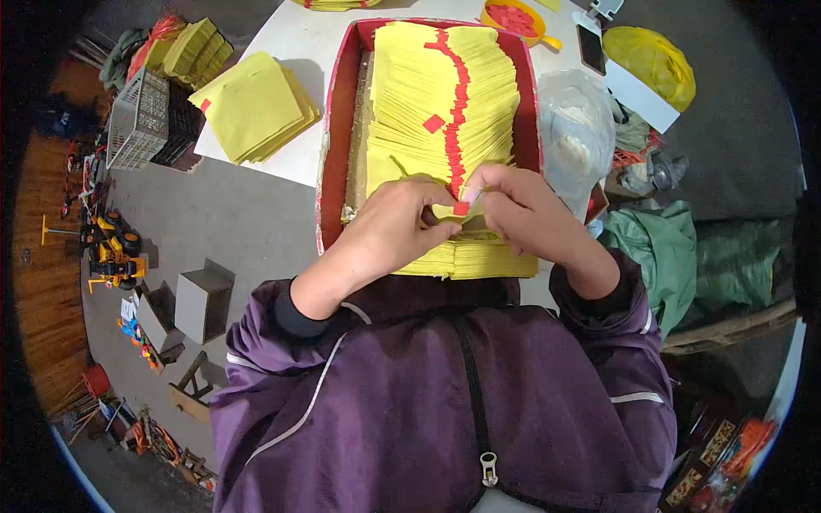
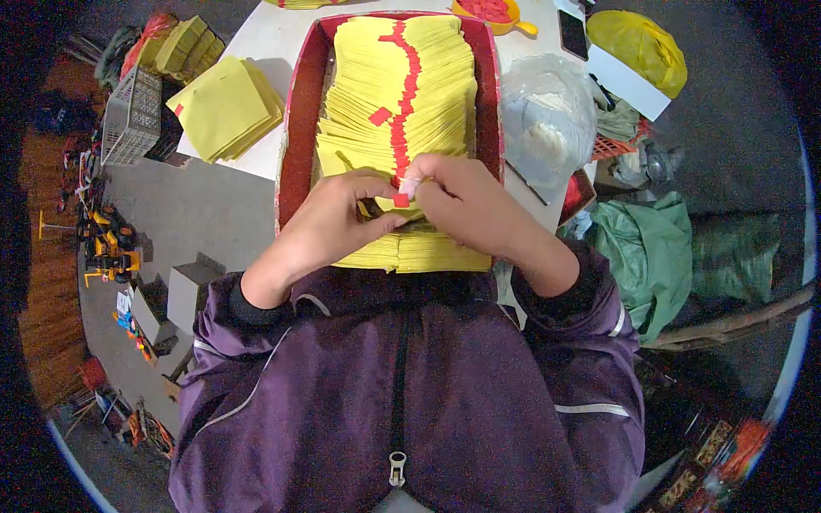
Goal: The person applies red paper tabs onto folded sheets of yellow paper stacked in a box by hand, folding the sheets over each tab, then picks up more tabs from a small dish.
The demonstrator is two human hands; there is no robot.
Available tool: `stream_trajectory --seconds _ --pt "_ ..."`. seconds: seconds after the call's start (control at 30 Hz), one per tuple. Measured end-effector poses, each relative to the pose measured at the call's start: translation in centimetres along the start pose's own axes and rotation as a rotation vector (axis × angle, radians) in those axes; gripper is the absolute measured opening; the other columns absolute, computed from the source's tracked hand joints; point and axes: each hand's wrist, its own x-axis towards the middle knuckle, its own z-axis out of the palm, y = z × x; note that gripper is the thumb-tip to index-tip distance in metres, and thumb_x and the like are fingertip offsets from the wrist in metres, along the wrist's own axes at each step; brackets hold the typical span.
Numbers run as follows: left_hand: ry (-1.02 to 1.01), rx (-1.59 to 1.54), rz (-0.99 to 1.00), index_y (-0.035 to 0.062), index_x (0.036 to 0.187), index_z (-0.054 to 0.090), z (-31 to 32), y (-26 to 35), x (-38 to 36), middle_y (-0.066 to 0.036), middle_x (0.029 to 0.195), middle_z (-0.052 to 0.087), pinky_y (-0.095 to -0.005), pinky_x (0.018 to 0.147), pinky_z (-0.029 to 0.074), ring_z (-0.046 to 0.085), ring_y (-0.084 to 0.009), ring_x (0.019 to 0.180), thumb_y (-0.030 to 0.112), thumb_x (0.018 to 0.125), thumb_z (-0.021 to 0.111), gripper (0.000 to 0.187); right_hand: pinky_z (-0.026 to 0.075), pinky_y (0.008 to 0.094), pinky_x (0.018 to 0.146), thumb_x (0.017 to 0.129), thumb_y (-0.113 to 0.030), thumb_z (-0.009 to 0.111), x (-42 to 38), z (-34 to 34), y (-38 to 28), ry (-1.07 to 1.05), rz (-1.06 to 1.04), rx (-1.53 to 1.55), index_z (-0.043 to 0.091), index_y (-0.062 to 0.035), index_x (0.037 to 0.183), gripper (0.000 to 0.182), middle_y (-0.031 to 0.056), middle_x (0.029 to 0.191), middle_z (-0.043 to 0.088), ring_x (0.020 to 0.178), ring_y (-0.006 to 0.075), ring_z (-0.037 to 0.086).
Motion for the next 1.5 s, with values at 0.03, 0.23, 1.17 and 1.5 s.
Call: stream_trajectory --seconds 0.03,0.23,1.17,1.5 --pt "0.0 -0.002 0.009 -0.003 0.1 0.077 0.0 0.1 -0.1 -0.01 0.094 0.075 -0.0289 0.06 0.048 0.06 -0.0175 0.069 0.006 0.087 0.078 0.015 0.036 0.0246 0.049 0.094 -0.011 0.049 0.0 0.1 0.0 -0.013 0.013 -0.002 0.065 -0.0045 0.104 0.02 0.0001 0.064 0.054 0.055 0.0099 0.046" --pt "-0.002 -0.022 0.007 -0.0031 0.099 0.076 0.1 0.1 -0.1 -0.01 0.091 0.075 -0.0288 0.058 0.047 0.059 -0.0172 0.066 0.005 0.087 0.076 0.015 0.038 0.0257 0.051 0.093 -0.012 0.053 0.2 0.5 0.4 0.01 -0.052 -0.116 0.064 -0.0052 0.104 0.017 0.0012 0.07 0.058 0.056 0.011 0.048" --pt "0.043 0.128 0.099 0.0007 0.097 0.064 0.0 1.5 -0.7 -0.01 0.091 0.066 -0.0339 0.064 0.046 0.057 -0.0234 0.068 -0.003 0.084 0.07 0.015 0.045 0.0296 0.062 0.083 0.003 0.065 -1.4 3.1 3.1 0.329 -0.521 -0.41 0.06 -0.0077 0.107 0.027 0.0036 0.096 0.062 0.067 0.0168 0.055" --pt "0.147 0.274 0.076 -0.002 0.098 0.068 -0.9 2.0 -1.0 -0.013 0.098 0.071 -0.0357 0.068 0.049 0.062 -0.0276 0.073 0.0 0.083 0.073 0.016 0.047 0.0337 0.07 0.081 0.0 0.066 -1.8 2.7 2.7 0.158 -0.439 -0.625 0.068 -0.0072 0.095 0.015 0.0056 0.094 0.063 0.078 0.0218 0.058"
